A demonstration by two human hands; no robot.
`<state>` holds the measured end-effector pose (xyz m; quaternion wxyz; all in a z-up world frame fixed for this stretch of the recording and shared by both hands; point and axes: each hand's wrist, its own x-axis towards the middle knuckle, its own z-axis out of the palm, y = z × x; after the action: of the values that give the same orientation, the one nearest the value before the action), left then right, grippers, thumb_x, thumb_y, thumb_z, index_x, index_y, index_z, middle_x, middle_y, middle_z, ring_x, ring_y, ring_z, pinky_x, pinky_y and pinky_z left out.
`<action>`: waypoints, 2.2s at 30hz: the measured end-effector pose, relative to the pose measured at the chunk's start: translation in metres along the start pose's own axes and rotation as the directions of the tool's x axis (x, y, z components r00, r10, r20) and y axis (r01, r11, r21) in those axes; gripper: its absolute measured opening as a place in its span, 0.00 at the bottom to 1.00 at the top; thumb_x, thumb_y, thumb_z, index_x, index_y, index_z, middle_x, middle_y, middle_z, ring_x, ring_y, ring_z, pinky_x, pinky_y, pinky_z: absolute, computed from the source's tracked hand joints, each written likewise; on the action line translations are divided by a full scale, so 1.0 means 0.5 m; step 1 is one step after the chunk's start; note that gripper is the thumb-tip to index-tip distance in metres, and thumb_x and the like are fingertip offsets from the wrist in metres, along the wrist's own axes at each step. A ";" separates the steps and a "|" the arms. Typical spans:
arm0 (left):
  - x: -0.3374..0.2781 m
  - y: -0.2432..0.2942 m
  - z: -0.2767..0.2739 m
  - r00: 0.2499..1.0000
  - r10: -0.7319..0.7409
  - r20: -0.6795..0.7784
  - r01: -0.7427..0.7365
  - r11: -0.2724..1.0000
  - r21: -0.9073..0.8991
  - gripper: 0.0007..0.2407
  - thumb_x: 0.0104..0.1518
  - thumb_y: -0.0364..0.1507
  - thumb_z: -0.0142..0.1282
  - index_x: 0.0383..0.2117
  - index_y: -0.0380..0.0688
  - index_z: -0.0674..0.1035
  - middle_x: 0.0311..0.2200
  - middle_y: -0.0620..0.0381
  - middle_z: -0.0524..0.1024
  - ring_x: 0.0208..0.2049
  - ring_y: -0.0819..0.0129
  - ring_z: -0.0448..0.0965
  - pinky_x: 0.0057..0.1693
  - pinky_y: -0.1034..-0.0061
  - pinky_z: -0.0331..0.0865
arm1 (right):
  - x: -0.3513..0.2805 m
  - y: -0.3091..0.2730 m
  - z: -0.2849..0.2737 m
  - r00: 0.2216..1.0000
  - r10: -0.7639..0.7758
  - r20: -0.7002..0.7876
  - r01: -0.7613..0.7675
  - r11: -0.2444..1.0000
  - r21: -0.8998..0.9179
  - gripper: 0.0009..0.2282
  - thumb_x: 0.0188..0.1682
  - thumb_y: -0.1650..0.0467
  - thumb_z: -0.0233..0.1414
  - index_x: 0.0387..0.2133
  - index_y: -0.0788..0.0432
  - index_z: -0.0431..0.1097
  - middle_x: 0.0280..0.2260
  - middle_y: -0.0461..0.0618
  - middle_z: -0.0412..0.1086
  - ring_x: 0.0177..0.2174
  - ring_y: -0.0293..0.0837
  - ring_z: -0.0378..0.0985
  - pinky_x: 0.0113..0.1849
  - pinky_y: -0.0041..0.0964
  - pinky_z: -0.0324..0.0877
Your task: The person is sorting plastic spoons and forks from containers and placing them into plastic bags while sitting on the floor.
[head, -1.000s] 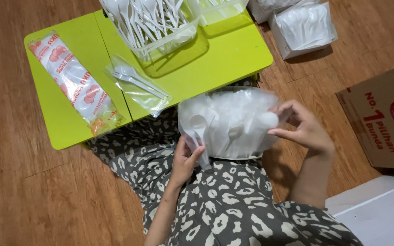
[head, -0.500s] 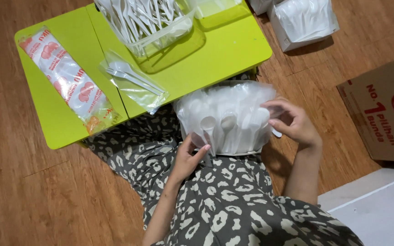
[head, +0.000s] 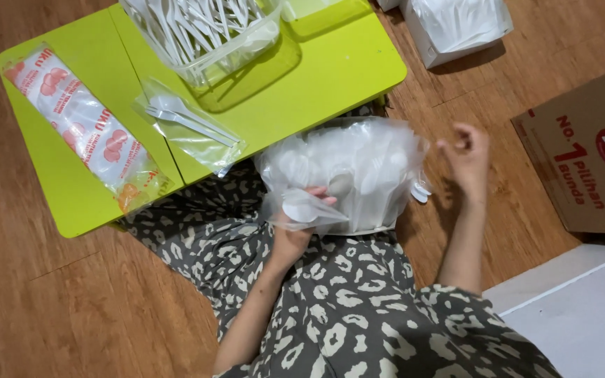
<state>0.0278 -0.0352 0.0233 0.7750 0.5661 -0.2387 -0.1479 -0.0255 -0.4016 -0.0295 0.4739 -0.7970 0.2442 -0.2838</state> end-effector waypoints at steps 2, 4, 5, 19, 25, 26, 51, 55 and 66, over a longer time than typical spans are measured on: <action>-0.011 -0.011 0.014 0.996 -0.062 -0.071 0.072 0.985 0.157 0.09 0.60 0.28 0.56 0.43 0.36 0.80 0.40 0.46 0.84 0.43 0.64 0.80 0.50 0.69 0.75 | -0.017 0.069 -0.005 0.962 0.196 0.191 -0.050 0.812 -0.582 0.33 0.39 0.59 0.71 0.55 0.63 0.71 0.50 0.75 0.63 0.50 0.75 0.70 0.50 0.63 0.69; -0.015 -0.021 0.008 0.989 -0.075 -0.129 0.106 0.961 0.254 0.07 0.59 0.27 0.58 0.40 0.38 0.79 0.35 0.47 0.83 0.39 0.64 0.81 0.46 0.70 0.76 | -0.042 0.151 0.021 0.917 0.350 0.191 -0.178 0.788 -0.589 0.36 0.32 0.62 0.73 0.55 0.67 0.69 0.52 0.79 0.61 0.52 0.77 0.68 0.52 0.66 0.67; -0.018 -0.026 0.005 0.979 -0.083 -0.185 0.144 0.928 0.345 0.04 0.58 0.26 0.59 0.36 0.40 0.79 0.29 0.48 0.82 0.35 0.65 0.81 0.42 0.70 0.77 | -0.059 0.193 0.032 0.848 0.495 0.189 -0.301 0.744 -0.597 0.40 0.26 0.65 0.75 0.54 0.71 0.67 0.55 0.83 0.60 0.54 0.79 0.66 0.54 0.68 0.64; -0.003 -0.033 0.032 0.956 -0.041 -0.289 0.144 0.927 0.345 0.03 0.59 0.25 0.62 0.36 0.42 0.80 0.33 0.52 0.81 0.36 0.65 0.79 0.45 0.71 0.76 | -0.170 0.265 0.067 0.986 0.163 0.028 -0.158 0.979 -0.131 0.29 0.43 0.78 0.61 0.61 0.58 0.65 0.55 0.67 0.66 0.58 0.67 0.64 0.59 0.58 0.58; 0.004 -0.031 0.021 0.968 0.070 -0.239 0.061 0.864 0.500 0.05 0.56 0.25 0.65 0.35 0.44 0.81 0.34 0.58 0.74 0.33 0.69 0.74 0.40 0.77 0.74 | -0.164 0.310 0.071 0.987 0.144 -0.077 -0.150 0.986 -0.074 0.18 0.46 0.76 0.60 0.51 0.51 0.76 0.46 0.58 0.73 0.47 0.52 0.75 0.51 0.43 0.68; 0.004 -0.040 0.016 0.966 0.078 -0.247 0.052 0.876 0.479 0.05 0.56 0.25 0.66 0.34 0.43 0.81 0.32 0.58 0.74 0.31 0.70 0.74 0.38 0.79 0.74 | -0.160 0.295 0.069 0.984 0.150 -0.097 -0.154 0.987 -0.038 0.18 0.47 0.77 0.59 0.51 0.53 0.76 0.46 0.59 0.73 0.43 0.49 0.75 0.48 0.41 0.70; -0.051 -0.018 0.031 0.884 0.437 -0.167 -0.277 0.777 0.566 0.09 0.46 0.15 0.52 0.29 0.43 0.70 0.29 0.57 0.69 0.32 0.67 0.68 0.43 0.76 0.65 | -0.012 -0.032 -0.069 0.840 -0.450 -0.302 0.361 0.880 -0.308 0.14 0.66 0.68 0.41 0.33 0.64 0.69 0.40 0.55 0.68 0.41 0.48 0.68 0.44 0.44 0.66; -0.047 -0.040 0.043 0.856 0.508 -0.095 -0.290 0.624 0.726 0.11 0.43 0.14 0.52 0.30 0.41 0.69 0.29 0.57 0.67 0.29 0.68 0.65 0.35 0.77 0.62 | -0.027 -0.066 -0.071 0.843 -0.439 -0.309 0.376 0.894 -0.244 0.17 0.67 0.64 0.42 0.34 0.65 0.70 0.40 0.56 0.67 0.41 0.49 0.67 0.45 0.44 0.66; 0.014 -0.014 0.055 0.960 0.256 0.114 -0.251 0.603 0.757 0.09 0.55 0.20 0.53 0.42 0.37 0.76 0.46 0.48 0.71 0.46 0.56 0.72 0.51 0.68 0.70 | -0.046 -0.093 -0.070 0.875 -0.346 -0.338 0.303 0.937 -0.174 0.14 0.66 0.67 0.44 0.35 0.64 0.71 0.38 0.53 0.67 0.38 0.45 0.67 0.43 0.41 0.64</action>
<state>0.0194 -0.0630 0.0248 0.4764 0.8009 -0.3539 0.0797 -0.0604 -0.3875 0.0207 0.3190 -0.7865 0.2064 -0.4869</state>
